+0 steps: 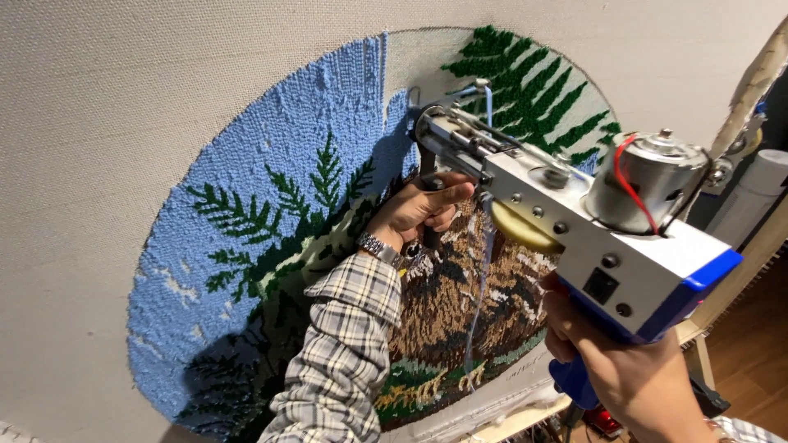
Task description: The person uses a handheld electric tufting gun to insert blue yarn into a stretched canvas, forming a circular rug with a bird and foliage design. The operator guides the tool along the pattern and occasionally adjusts the yarn with the other hand.
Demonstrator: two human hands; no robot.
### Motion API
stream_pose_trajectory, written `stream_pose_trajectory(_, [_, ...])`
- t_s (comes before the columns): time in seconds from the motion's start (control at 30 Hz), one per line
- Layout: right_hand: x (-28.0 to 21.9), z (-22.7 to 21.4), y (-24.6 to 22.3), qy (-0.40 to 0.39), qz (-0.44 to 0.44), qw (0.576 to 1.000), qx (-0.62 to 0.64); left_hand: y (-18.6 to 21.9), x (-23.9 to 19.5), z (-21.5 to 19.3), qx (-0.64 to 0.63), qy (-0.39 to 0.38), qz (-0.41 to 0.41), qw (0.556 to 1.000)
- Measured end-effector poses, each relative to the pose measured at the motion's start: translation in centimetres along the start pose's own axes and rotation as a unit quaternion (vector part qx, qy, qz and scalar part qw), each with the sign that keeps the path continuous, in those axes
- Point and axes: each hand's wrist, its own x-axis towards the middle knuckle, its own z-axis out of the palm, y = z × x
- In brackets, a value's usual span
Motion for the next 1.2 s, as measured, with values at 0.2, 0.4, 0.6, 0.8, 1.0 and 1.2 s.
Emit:
stream_pose_trajectory(0.2, [0.1,-0.4,0.0,-0.022,0.002,1.0,0.002,1.2,-0.1,0.7,0.031,-0.043,0.016,0.998])
stream_pose_trajectory(0.4, [0.5,-0.8,-0.7,0.016,0.048,0.995,-0.088,1.8,0.5,0.7,0.018,-0.036,0.025,0.999])
stream_pose_trajectory(0.6, [0.7,-0.6,-1.5,0.001,0.027,0.999,-0.024,1.0,1.7,0.2,0.003,-0.014,0.045,0.999])
stream_pose_trajectory(0.8, [0.1,-1.4,-1.5,0.03,0.006,1.0,0.006,2.7,1.1,2.1,0.106,-0.061,-0.056,0.991])
stream_pose_trajectory(1.0, [0.1,-1.6,-4.2,0.022,0.031,0.998,-0.041,2.4,0.5,3.6,0.093,-0.168,-0.077,0.978])
stream_pose_trajectory(1.2, [-2.9,-6.3,-1.6,0.076,0.099,0.992,0.008,2.0,-0.1,6.5,0.092,-0.205,-0.04,0.974])
